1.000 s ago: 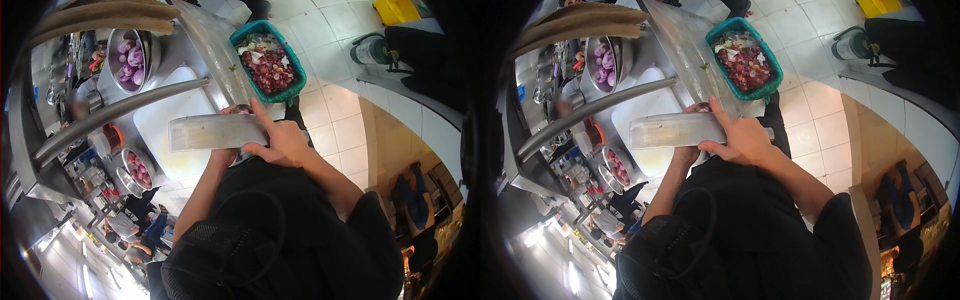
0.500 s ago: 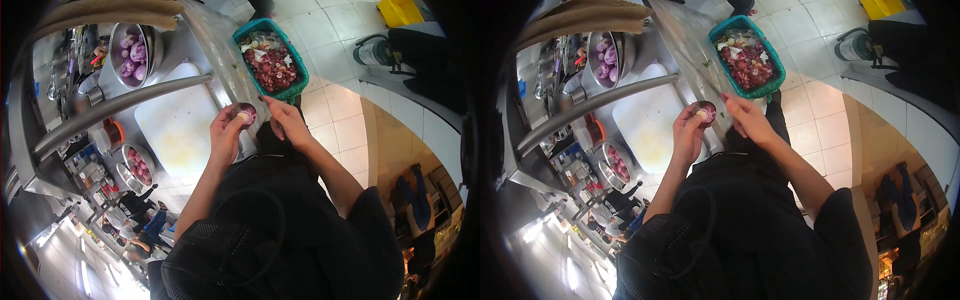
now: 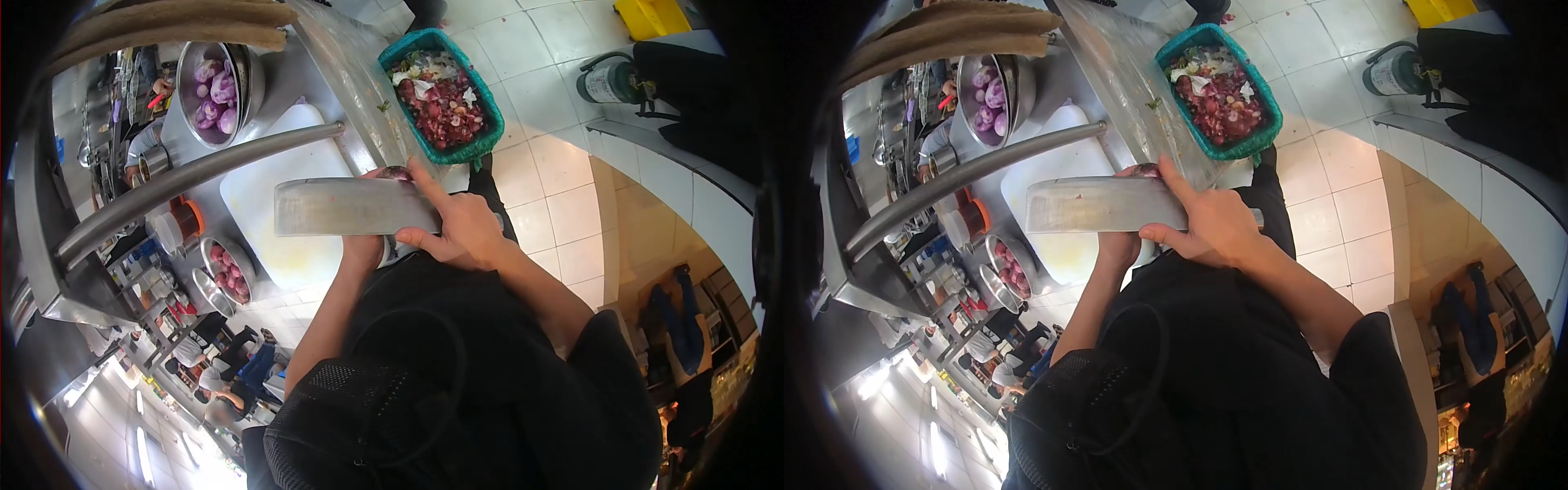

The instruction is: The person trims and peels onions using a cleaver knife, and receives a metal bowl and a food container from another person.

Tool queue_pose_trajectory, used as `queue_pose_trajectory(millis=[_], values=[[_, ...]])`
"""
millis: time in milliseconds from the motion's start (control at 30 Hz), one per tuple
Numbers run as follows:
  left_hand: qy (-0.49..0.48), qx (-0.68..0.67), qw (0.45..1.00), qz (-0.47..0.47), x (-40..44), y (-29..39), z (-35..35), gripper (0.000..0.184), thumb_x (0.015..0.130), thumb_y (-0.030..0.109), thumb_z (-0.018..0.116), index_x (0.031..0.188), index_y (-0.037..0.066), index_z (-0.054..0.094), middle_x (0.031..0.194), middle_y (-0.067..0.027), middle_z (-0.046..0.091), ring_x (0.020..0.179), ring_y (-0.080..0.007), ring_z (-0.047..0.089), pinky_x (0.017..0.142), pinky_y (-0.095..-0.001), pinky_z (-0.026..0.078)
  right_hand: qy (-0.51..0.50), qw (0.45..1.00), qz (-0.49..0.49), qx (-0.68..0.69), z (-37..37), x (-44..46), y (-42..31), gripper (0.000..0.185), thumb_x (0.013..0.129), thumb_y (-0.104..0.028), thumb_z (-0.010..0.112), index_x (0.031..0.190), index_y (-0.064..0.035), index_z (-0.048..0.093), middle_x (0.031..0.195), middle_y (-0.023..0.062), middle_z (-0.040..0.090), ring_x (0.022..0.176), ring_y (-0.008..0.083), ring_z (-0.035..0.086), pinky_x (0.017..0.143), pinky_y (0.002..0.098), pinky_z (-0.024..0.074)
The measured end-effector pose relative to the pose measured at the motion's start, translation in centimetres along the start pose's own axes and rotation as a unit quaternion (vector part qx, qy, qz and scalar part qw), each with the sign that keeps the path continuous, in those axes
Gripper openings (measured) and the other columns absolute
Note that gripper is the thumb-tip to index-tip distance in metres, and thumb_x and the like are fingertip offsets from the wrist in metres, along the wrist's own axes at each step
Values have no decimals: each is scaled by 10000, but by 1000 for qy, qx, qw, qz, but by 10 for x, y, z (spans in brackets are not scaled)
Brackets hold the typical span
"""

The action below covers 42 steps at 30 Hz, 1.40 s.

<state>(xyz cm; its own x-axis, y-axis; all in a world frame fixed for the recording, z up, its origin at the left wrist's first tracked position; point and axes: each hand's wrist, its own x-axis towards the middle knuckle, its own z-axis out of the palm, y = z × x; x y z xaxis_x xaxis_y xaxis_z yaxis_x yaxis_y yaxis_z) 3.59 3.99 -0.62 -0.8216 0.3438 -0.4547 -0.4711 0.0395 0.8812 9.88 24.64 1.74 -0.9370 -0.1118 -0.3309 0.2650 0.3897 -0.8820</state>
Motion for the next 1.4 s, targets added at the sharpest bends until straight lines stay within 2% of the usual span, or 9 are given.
queue_pose_trajectory(millis=[167,333,500,633,767,1000,1200,1333,1400], values=[[41,73,995,51,-4,-2,4,376,942,107,662,1291,6,564,1172,-99,652,1060,-185,633,951,-360,521,11,996,26,85,6,0,11,808,890,-624,648,1472,-85,491,676,168,651,602,320,657,612,415,525],[33,-89,994,-62,1,15,18,347,938,44,604,1270,-43,554,1179,-128,655,1088,-218,644,994,-376,505,23,859,109,500,14,21,42,586,1022,-468,567,1429,-47,543,643,-94,452,547,0,412,475,216,307],[1,-129,989,-78,-1,17,13,368,946,63,576,1293,-53,535,1213,-151,646,1113,-237,640,1009,-391,501,55,872,117,472,5,20,49,618,1034,-455,547,1458,-8,493,671,-78,504,582,49,472,533,232,367],[11,-141,988,-67,1,6,10,439,958,108,628,1366,-3,512,1256,-104,625,1127,-209,616,998,-376,495,36,987,15,155,-2,0,21,927,880,-613,650,1572,-99,309,674,213,615,668,357,674,660,414,523],[6,-124,987,-103,-4,11,9,491,1010,293,575,1427,60,457,1326,-86,583,1193,-220,582,1033,-397,486,17,998,-39,36,-1,-5,3,1044,849,-622,674,1613,-139,151,619,226,585,637,449,623,604,472,480],[5,-136,984,-112,-4,16,6,469,1012,251,560,1422,46,462,1329,-104,578,1218,-250,577,1051,-419,478,27,999,-45,10,-1,-3,2,1027,836,-617,694,1596,-108,226,637,243,591,636,449,618,624,467,495],[7,-135,988,-73,-2,14,8,452,922,41,650,1353,-14,528,1267,-127,622,1160,-224,608,1027,-379,486,62,918,-59,387,32,15,38,770,970,-588,553,1439,20,501,570,79,583,462,173,542,491,302,445],[-75,-252,951,-161,1,17,-1,495,946,175,591,1388,-24,488,1251,-168,623,1083,-232,626,974,-367,497,8,842,148,519,6,35,64,610,1008,-661,402,762,-115,517,491,-9,402,403,74,363,418,239,275],[-85,-260,946,-174,0,22,1,527,939,220,582,1397,-21,480,1245,-173,623,1061,-233,626,952,-366,498,0,838,159,522,4,39,73,642,1008,-674,379,878,-81,587,489,-15,389,407,72,364,417,247,290]])
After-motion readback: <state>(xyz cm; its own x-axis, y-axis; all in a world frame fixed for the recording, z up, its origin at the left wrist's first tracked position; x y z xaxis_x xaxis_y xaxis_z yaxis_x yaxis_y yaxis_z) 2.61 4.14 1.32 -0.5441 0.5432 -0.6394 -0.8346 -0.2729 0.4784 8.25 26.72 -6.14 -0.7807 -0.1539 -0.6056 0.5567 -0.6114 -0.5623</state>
